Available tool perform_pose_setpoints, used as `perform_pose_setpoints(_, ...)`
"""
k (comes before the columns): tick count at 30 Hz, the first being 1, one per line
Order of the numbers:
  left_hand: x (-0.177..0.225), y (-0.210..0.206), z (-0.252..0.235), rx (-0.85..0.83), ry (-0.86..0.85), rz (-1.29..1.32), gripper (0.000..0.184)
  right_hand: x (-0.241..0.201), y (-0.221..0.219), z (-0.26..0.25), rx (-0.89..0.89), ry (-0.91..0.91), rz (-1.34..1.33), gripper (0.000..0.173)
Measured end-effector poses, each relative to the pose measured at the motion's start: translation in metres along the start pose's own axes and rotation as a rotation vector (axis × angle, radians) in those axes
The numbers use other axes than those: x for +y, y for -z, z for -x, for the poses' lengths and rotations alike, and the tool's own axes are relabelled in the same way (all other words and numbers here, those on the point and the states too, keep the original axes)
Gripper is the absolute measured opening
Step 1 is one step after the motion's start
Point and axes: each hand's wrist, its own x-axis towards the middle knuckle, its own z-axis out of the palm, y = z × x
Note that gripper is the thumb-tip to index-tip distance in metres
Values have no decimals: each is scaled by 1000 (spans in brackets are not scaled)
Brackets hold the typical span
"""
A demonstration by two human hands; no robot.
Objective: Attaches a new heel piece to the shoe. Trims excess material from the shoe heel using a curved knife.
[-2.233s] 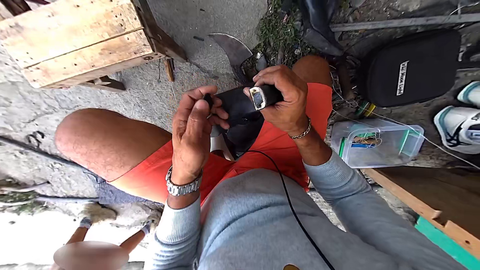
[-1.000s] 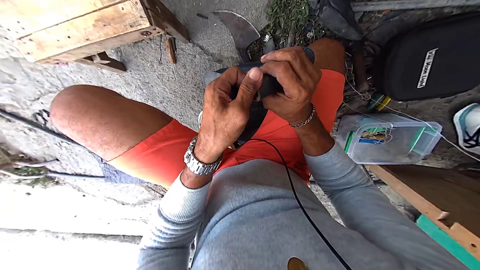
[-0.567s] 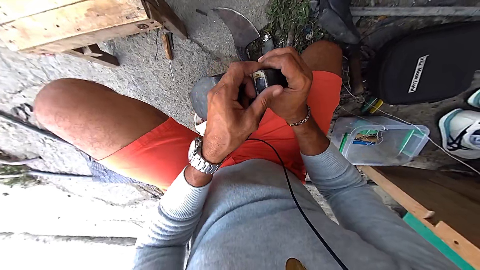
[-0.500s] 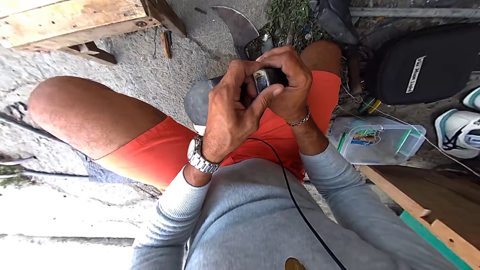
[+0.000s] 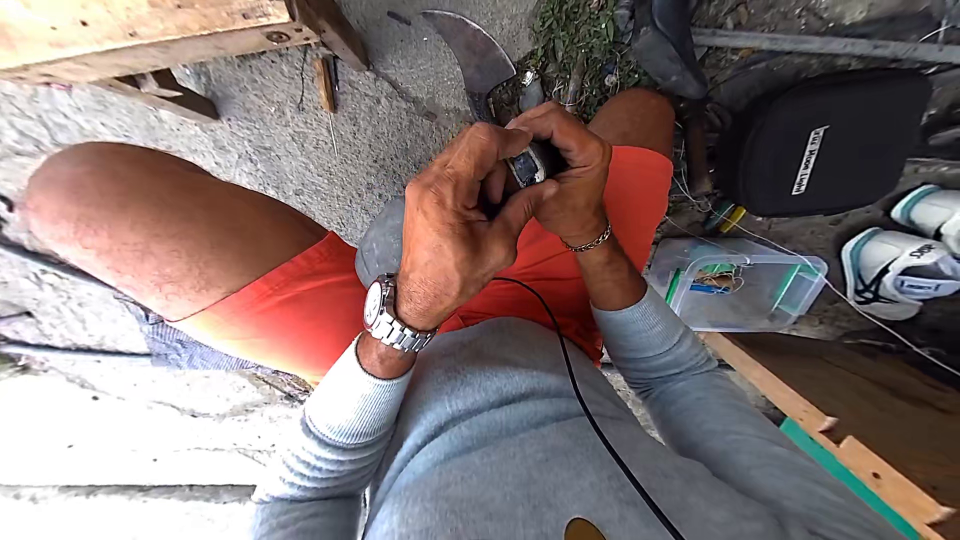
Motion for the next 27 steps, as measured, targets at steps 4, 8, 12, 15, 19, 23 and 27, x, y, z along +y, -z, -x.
perform_pose_setpoints(4, 4, 11, 7, -86, 74, -101, 53, 2, 1, 0, -23, -7, -17, 26)
perform_pose_setpoints(8, -1, 12, 8, -71, 24, -109, 43, 3, 2, 0, -18, -17, 2, 27)
perform_pose_setpoints(12, -2, 5, 9, -15, -25, -128, 39, 3, 1, 0, -10, -32, -26, 24)
perform_pose_setpoints(15, -2, 2, 11, 26, -20, -95, 37, 4, 0, 0, -22, -26, -27, 23)
perform_pose_setpoints(19, 4, 16, 11, -91, 119, -116, 52, 8, 0, 2, -34, -36, -1, 24)
perform_pose_setpoints(23, -9, 51, 7, -134, 275, -255, 49, 15, 10, 1, -10, -70, 19, 26)
perform_pose_setpoints(27, -47, 77, 13, -173, 366, -211, 40, 23, 22, -1, -2, -73, 75, 25)
